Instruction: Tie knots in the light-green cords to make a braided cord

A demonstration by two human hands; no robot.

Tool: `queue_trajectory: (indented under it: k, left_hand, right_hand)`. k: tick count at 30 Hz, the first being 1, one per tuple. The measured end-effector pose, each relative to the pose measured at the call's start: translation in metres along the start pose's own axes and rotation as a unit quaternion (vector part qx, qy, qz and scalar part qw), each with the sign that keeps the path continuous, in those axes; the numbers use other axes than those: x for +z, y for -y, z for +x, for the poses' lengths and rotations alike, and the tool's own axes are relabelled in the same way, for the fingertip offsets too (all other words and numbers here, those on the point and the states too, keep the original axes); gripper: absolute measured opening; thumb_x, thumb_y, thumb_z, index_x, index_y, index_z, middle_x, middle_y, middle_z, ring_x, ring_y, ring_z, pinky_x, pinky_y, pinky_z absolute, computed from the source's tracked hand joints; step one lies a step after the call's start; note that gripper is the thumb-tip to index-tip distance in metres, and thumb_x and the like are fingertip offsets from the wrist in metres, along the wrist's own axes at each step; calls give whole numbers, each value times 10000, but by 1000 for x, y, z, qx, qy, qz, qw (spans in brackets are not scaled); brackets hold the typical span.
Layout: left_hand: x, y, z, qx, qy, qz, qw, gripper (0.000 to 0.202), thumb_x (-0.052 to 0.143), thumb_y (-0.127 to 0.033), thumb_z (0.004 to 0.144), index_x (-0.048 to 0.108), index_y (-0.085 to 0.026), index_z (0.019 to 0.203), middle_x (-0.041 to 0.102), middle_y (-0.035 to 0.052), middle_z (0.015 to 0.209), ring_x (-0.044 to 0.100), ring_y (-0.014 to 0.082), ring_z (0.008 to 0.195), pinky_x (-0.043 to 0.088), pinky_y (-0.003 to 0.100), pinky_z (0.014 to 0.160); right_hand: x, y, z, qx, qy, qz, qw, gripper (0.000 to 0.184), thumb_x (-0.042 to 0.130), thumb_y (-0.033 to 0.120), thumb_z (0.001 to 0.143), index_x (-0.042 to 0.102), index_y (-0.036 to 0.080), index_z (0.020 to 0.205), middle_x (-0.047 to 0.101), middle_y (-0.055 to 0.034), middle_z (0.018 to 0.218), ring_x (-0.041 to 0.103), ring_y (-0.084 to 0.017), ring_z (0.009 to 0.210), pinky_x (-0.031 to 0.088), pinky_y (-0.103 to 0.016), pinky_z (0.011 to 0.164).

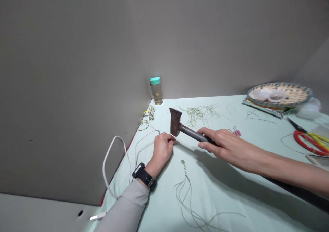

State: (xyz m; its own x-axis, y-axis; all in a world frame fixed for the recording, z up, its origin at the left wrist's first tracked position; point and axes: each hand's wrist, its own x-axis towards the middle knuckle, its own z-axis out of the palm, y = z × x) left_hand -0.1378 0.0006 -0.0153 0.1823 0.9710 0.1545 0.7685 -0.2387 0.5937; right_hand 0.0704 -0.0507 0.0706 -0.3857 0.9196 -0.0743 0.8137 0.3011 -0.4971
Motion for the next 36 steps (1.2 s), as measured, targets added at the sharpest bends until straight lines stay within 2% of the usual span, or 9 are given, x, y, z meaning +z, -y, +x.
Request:
queue_trajectory:
  k: [14, 23, 30, 36]
  left_hand:
    - [-2, -4, 0, -6, -2, -3, 1000, 148, 601, -282, 928, 670, -151, 935, 707, 41, 971, 674, 185, 884, 561, 404, 827]
    - [0, -4, 1, -10, -5, 5, 1000, 156, 601, -291, 928, 670, -152, 944, 707, 45, 984, 673, 190, 900, 555, 413, 839]
    - [-1, -6, 0, -13, -2, 6, 1000, 156, 599, -291, 929, 670, -153, 941, 707, 43, 977, 673, 186, 888, 558, 406, 830]
    - [-2, -6, 1, -14, -2, 8, 1000, 153, 603, -287, 927, 669, -151, 947, 706, 43, 974, 674, 185, 879, 561, 404, 822]
  right_hand:
    - [4, -2, 3, 2, 2, -11, 1000, 318, 350, 399, 963, 540, 206, 1129, 612, -33, 757, 554, -194, 692, 377, -290, 627]
    - [2, 1, 5, 12, 12, -24, 1000, 306, 354, 372, 949, 552, 201, 1108, 589, -51, 745, 568, -229, 736, 357, -292, 604]
    - [4, -1, 6, 14, 2, -24, 1000, 292, 341, 382, 960, 539, 205, 1082, 566, -30, 699, 532, -199, 653, 351, -284, 586]
    - [5, -1, 6, 9, 4, -25, 1000, 301, 360, 368, 954, 554, 197, 1108, 596, -48, 733, 560, -208, 700, 357, -282, 590]
